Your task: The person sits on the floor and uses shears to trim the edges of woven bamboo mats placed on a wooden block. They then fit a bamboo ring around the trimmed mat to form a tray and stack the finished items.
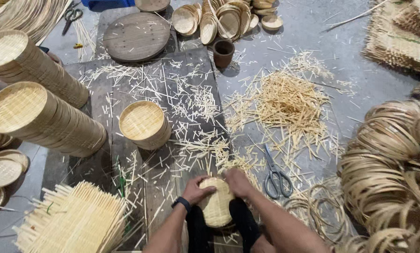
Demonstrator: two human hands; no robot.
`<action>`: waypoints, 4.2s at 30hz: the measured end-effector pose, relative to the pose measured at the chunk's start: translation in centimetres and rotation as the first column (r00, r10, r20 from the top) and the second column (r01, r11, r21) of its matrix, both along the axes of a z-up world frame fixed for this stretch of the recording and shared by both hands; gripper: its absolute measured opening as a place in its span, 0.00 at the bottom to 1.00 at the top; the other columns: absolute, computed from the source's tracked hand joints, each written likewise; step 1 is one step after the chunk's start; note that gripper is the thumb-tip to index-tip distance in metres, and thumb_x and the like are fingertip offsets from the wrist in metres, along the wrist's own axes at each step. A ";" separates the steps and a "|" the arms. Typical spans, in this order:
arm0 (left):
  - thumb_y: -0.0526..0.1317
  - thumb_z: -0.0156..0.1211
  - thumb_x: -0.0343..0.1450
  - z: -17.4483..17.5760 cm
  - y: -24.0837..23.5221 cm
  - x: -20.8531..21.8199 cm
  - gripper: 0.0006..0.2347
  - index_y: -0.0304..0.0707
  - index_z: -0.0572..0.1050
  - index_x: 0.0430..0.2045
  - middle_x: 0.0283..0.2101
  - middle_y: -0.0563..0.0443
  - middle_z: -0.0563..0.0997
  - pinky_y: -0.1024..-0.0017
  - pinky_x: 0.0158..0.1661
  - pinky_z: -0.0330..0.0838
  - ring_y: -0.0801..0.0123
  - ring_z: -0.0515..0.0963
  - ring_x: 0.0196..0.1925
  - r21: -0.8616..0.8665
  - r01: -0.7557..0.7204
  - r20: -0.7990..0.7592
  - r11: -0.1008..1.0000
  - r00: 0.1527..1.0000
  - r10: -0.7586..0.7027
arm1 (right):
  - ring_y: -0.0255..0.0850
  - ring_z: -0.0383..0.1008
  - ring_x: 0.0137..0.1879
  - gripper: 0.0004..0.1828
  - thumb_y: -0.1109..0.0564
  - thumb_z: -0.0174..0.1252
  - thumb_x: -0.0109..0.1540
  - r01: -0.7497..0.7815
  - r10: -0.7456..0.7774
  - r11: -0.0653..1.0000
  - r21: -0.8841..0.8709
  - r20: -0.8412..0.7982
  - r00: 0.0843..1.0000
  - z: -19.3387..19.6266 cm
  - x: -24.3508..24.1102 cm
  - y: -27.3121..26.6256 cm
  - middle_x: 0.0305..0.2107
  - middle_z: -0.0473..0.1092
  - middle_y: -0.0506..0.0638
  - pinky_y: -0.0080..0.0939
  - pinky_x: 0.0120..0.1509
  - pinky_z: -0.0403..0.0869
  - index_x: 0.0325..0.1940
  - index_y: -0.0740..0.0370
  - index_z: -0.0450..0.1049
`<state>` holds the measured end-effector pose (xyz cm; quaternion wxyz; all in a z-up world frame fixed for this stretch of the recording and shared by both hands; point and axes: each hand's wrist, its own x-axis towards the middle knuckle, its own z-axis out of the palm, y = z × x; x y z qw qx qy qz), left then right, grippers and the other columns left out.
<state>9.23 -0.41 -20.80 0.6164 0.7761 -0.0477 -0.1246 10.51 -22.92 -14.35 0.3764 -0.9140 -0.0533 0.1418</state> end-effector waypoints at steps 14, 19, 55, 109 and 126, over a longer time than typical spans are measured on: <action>0.29 0.60 0.62 5.8 -4.1 -12.4 0.20 0.43 0.77 0.50 0.54 0.44 0.76 0.55 0.51 0.74 0.48 0.74 0.56 0.616 0.226 0.387 0.755 0.748 -0.540 | 0.52 0.75 0.54 0.18 0.44 0.60 0.59 -0.266 0.259 0.809 -0.525 -0.089 0.962 9.8 -7.8 -18.0 0.45 0.76 0.56 0.51 0.61 0.75 0.44 0.58 0.78; 0.42 0.67 0.63 6.3 -3.6 -11.4 0.34 0.44 0.59 0.65 0.66 0.39 0.64 0.50 0.61 0.62 0.44 0.64 0.65 0.649 0.045 0.262 0.759 0.924 -0.279 | 0.57 0.65 0.62 0.33 0.46 0.67 0.56 -0.132 0.087 0.793 -0.594 -0.104 0.991 -3.6 -9.9 -17.3 0.57 0.66 0.63 0.55 0.69 0.66 0.60 0.63 0.67; 0.40 0.79 0.51 3.8 -8.4 -7.4 0.52 0.47 0.50 0.71 0.65 0.39 0.62 0.53 0.68 0.56 0.46 0.61 0.68 0.398 -0.426 0.064 0.813 0.896 0.439 | 0.45 0.71 0.32 0.21 0.38 0.50 0.68 0.525 -0.588 0.804 -0.279 -0.244 0.771 -6.4 -9.9 -18.7 0.22 0.70 0.50 0.49 0.40 0.72 0.51 0.55 0.73; 0.39 0.75 0.63 9.7 -25.3 -7.1 0.20 0.32 0.75 0.46 0.75 0.32 0.55 0.52 0.68 0.54 0.47 0.55 0.76 -0.025 -0.074 0.129 0.997 0.989 0.077 | 0.57 0.56 0.75 0.27 0.67 0.56 0.52 0.079 -0.216 0.896 0.437 0.273 0.937 2.5 -12.6 -16.9 0.67 0.57 0.62 0.51 0.77 0.55 0.57 0.66 0.72; 0.55 0.74 0.61 10.9 -15.6 -7.2 0.35 0.44 0.68 0.61 0.64 0.45 0.72 0.55 0.63 0.66 0.58 0.71 0.66 0.178 -0.182 0.038 0.967 0.983 0.178 | 0.42 0.81 0.33 0.30 0.48 0.71 0.51 0.567 -0.067 0.534 0.628 -0.637 0.768 1.5 -14.1 -13.0 0.31 0.76 0.53 0.40 0.38 0.81 0.49 0.67 0.70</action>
